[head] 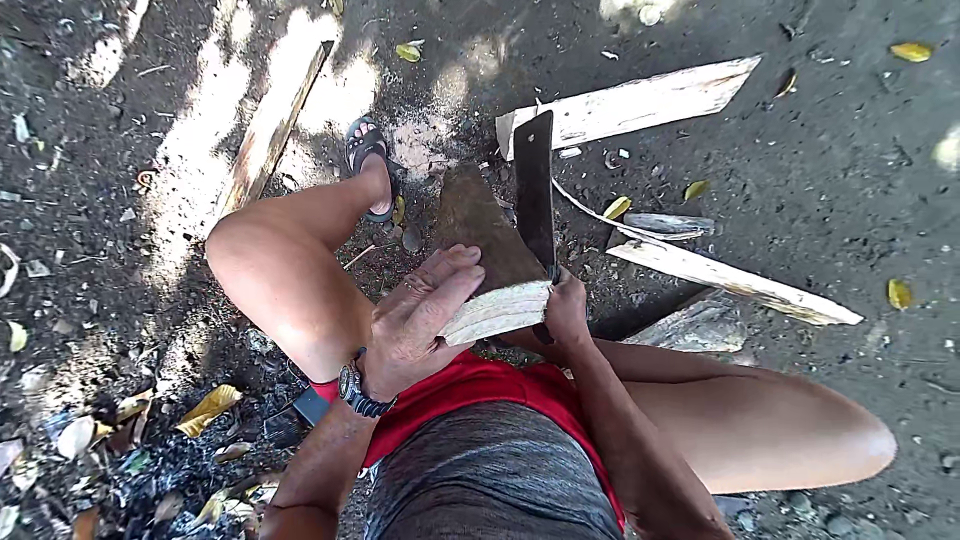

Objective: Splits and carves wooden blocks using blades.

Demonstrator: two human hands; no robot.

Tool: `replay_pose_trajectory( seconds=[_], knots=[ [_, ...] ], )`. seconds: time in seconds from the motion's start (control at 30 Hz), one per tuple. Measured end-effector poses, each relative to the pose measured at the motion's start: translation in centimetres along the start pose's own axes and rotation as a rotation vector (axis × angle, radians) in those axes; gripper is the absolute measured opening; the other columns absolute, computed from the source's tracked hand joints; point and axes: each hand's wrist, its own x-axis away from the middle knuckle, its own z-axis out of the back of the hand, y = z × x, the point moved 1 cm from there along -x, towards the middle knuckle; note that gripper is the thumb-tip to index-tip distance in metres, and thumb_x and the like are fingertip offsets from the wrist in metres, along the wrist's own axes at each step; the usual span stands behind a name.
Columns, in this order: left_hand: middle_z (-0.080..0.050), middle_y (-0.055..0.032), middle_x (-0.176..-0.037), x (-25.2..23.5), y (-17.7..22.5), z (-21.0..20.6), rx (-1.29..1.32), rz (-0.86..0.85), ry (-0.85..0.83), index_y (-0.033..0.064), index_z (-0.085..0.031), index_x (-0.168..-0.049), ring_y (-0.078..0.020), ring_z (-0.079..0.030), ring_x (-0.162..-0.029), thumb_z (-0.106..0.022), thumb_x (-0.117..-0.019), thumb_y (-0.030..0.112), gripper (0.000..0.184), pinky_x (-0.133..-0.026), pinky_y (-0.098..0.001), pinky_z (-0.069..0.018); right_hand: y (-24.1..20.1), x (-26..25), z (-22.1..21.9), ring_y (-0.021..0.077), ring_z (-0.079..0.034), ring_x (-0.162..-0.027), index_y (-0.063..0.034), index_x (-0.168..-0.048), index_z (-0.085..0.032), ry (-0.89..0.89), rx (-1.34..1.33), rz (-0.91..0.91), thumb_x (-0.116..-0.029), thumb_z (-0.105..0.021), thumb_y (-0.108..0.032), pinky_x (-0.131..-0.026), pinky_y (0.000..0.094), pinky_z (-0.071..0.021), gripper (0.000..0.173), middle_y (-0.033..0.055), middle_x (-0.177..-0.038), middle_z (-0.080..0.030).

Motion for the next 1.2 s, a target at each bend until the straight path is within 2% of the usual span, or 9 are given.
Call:
replay_pose_trajectory(
  seconds=[0.13, 0.3, 0.47, 0.77, 0.87, 0.97, 1.03, 1.13, 1.2],
  knots=[
    [-0.067, -0.0227, -0.131, -0.6, -0.1, 0.2, 0.006, 0.019, 0.007, -0.0073, -0.066, -0.122, -0.0329, -0.062, -0.128, -0.084, -0.0806, 0.006, 0.047, -0.109, -0.0471, -0.0548, -2.8, 2.1, 0.7, 0.0138, -0.059, -0.048, -0.0117, -0.088, -0.062, 0.051, 0.040, 0.175, -0.0892, -0.067, -0.052, -0.051, 0.0404, -0.0533, 0.041, -0.0013, -0.058, -0.058],
    [-0.068, -0.0137, -0.132, -3.9, 0.0, 1.1, -0.111, 0.097, -0.038, -0.0021, -0.062, -0.135, -0.0214, -0.067, -0.119, -0.084, -0.0823, 0.010, 0.058, -0.101, -0.0397, -0.0591, -9.1, 6.5, 2.9, 0.0084, -0.060, -0.052, -0.0131, -0.095, -0.064, 0.158, -0.033, 0.539, -0.0887, -0.074, -0.050, -0.049, 0.0340, -0.0530, 0.038, -0.0039, -0.063, -0.061],
    [-0.069, -0.0066, -0.128, -7.3, -0.1, 1.4, -0.092, 0.135, -0.040, 0.0063, -0.060, -0.139, -0.0140, -0.069, -0.112, -0.082, -0.0851, 0.009, 0.058, -0.095, -0.0342, -0.0605, -15.1, 9.7, 5.2, -0.0002, -0.061, -0.063, -0.0115, -0.097, -0.065, 0.276, -0.140, 0.843, -0.0881, -0.079, -0.036, -0.057, 0.0221, -0.0531, 0.030, -0.0060, -0.073, -0.064],
    [-0.072, -0.0032, -0.115, -8.5, 0.3, 1.5, -0.074, 0.115, -0.025, 0.0106, -0.061, -0.138, -0.0085, -0.070, -0.097, -0.082, -0.0848, 0.008, 0.057, -0.085, -0.0287, -0.0612, -19.5, 15.2, 8.5, -0.0014, -0.065, -0.071, -0.0093, -0.099, -0.065, 0.403, -0.304, 1.142, -0.0884, -0.080, -0.029, -0.065, 0.0181, -0.0572, 0.027, -0.0042, -0.079, -0.068],
    [-0.073, -0.0034, -0.112, -8.5, 0.2, 1.3, -0.065, 0.122, -0.030, 0.0106, -0.061, -0.138, -0.0087, -0.071, -0.091, -0.082, -0.0846, 0.007, 0.057, -0.078, -0.0279, -0.0617, -18.4, 13.9, 7.7, 0.0009, -0.063, -0.066, -0.0080, -0.099, -0.065, 0.407, -0.190, 1.083, -0.0894, -0.079, -0.033, -0.061, 0.0208, -0.0558, 0.030, -0.0023, -0.075, -0.066],
    [-0.071, -0.0057, -0.120, -8.2, 0.1, 1.0, -0.077, 0.156, -0.053, 0.0118, -0.057, -0.143, -0.0130, -0.072, -0.098, -0.082, -0.0859, 0.008, 0.062, -0.082, -0.0343, -0.0640, -16.1, 9.8, 5.2, 0.0131, -0.060, -0.057, -0.0064, -0.096, -0.064, 0.381, 0.005, 0.902, -0.0890, -0.075, -0.040, -0.051, 0.0350, -0.0505, 0.036, 0.0028, -0.067, -0.061],
    [-0.071, -0.0056, -0.120, -8.1, 0.1, 1.0, -0.094, 0.161, -0.039, 0.0124, -0.056, -0.143, -0.0130, -0.072, -0.099, -0.081, -0.0861, 0.009, 0.062, -0.083, -0.0348, -0.0638, -15.7, 8.7, 4.7, 0.0118, -0.058, -0.056, -0.0086, -0.094, -0.065, 0.344, 0.009, 0.869, -0.0887, -0.075, -0.043, -0.050, 0.0344, -0.0490, 0.036, 0.0007, -0.065, -0.060],
    [-0.071, -0.0055, -0.120, -7.6, -0.2, 1.8, -0.067, 0.175, -0.024, 0.0127, -0.058, -0.141, -0.0143, -0.072, -0.097, -0.082, -0.0844, 0.007, 0.062, -0.082, -0.0356, -0.0637, -15.4, 9.1, 4.1, 0.0089, -0.060, -0.053, -0.0120, -0.097, -0.066, 0.078, -0.286, 0.757, -0.0883, -0.079, -0.038, -0.050, 0.0294, -0.0534, 0.030, -0.0019, -0.066, -0.063],
    [-0.071, -0.0049, -0.120, -7.8, -0.4, 2.3, -0.036, 0.174, -0.030, 0.0140, -0.059, -0.140, -0.0145, -0.072, -0.097, -0.082, -0.0848, 0.008, 0.060, -0.081, -0.0345, -0.0638, -15.5, 9.3, 3.2, 0.0167, -0.062, -0.049, -0.0084, -0.099, -0.069, -0.101, -0.581, 0.651, -0.0890, -0.080, -0.025, -0.049, 0.0345, -0.0575, 0.023, 0.0048, -0.065, -0.066]
  ],
)
